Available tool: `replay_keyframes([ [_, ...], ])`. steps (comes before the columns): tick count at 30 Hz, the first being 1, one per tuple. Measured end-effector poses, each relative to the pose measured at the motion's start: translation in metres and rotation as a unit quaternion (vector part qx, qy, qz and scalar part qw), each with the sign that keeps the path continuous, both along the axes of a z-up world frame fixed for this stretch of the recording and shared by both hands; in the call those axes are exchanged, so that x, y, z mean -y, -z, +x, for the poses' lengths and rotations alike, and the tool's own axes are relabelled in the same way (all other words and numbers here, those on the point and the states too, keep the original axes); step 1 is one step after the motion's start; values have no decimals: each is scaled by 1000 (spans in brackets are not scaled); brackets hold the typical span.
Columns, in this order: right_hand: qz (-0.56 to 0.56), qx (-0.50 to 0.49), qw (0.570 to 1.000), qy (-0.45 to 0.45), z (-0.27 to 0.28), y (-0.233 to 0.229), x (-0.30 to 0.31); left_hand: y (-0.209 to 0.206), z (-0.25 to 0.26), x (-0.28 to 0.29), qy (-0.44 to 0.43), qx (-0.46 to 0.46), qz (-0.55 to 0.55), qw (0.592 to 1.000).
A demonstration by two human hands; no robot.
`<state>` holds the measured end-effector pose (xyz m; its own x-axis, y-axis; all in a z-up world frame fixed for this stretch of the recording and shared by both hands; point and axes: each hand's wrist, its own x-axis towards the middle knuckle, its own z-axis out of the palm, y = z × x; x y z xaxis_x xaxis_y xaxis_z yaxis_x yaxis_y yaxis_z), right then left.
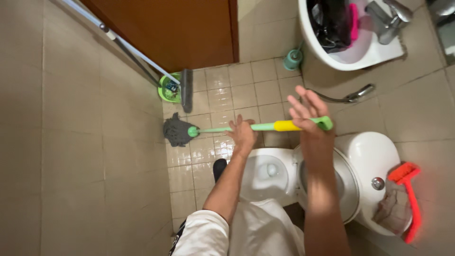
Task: The person cleans the tiled floor of a bathroom by moving a mop back and forth across a wet patch near a toilet and a sink.
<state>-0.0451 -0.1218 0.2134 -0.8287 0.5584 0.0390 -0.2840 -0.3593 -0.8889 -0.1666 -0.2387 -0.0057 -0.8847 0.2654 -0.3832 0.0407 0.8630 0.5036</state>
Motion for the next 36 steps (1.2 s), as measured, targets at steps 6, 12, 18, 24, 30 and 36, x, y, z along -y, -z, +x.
replay_keyframes([
  [6,11,-28,998,59,50,-18,-42,-3,45,-65,57,-6,62,996],
  [12,90,4,987,133,103,-52,-67,-15,93,-146,121,7,105,987],
  [18,161,15,972,172,137,-62,-83,-14,141,-215,181,24,121,976],
  [24,213,24,963,162,152,-41,-98,-19,165,-241,174,57,163,969],
  [30,149,0,972,184,164,-28,-112,-40,162,-239,268,-17,120,956],
  [36,177,31,961,211,159,-42,-119,-58,153,-232,252,-32,112,961],
])
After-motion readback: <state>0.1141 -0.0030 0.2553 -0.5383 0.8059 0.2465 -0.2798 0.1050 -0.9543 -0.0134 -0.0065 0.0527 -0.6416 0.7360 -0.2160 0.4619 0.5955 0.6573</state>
